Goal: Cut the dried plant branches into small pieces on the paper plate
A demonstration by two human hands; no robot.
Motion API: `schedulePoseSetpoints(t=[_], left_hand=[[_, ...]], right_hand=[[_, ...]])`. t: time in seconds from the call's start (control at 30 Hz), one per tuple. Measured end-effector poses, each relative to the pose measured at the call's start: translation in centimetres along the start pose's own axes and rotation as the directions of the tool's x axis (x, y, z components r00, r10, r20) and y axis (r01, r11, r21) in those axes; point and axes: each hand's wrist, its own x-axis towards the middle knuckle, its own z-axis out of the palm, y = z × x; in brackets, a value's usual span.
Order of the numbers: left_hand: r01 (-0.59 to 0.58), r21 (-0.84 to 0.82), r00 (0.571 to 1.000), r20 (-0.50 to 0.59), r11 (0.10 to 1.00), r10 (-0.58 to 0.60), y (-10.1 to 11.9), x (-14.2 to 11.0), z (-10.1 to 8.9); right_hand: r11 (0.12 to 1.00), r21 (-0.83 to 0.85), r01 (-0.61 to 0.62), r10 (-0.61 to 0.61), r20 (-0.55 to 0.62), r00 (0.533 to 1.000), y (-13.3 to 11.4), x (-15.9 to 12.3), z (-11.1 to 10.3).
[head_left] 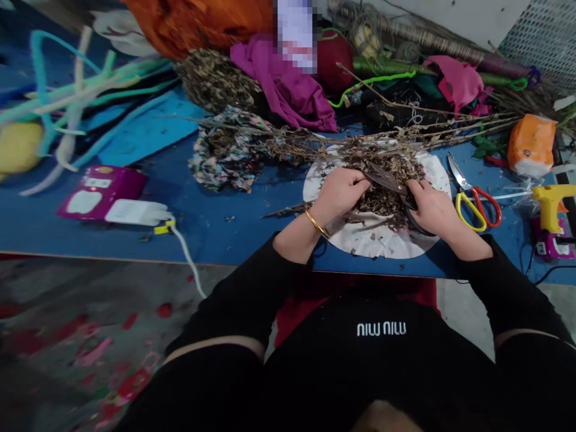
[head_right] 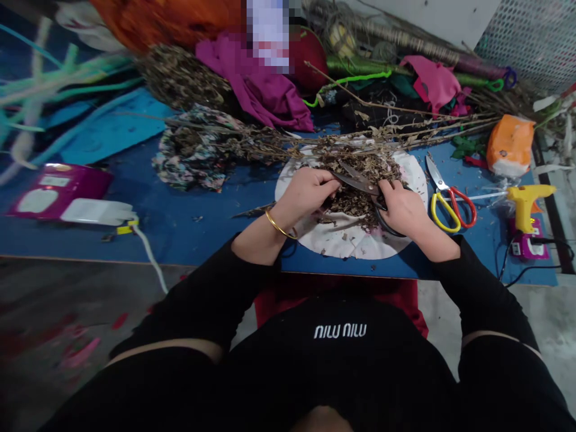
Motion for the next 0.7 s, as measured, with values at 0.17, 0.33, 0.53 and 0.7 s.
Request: schedulePoseSetpoints(t=[0.17, 0.33, 0.53, 0.7], left_hand=[[-0.004, 0.000, 1.000, 0.010, 1.000, 0.004, -0.2, 0.0, 0.0], [-0.003, -0.013, 1.000, 0.014, 1.000, 0.003, -0.6, 0.1, 0.1], [0.033, -0.025, 0.999, 0.036, 0.999, -0.032, -0.5, 0.1, 0.0], [0.037, -0.092, 0.999, -0.030, 0.995, -0.040, -0.5, 0.0, 0.0]], right_hand=[[1.000, 0.000, -0.005, 0.005, 0.023, 1.000, -0.1, 0.0, 0.2], [1.000, -0.003, -0.011, 0.011, 0.041, 0.999, -0.2, -0.1, -0.1], [1.000, 0.023, -0.014, 0.013, 0.038, 0.999, 0.1, 0.0, 0.0], [0.995, 0.102, -0.018, 0.021, -0.026, 0.999, 1.1, -0.1, -0.3]])
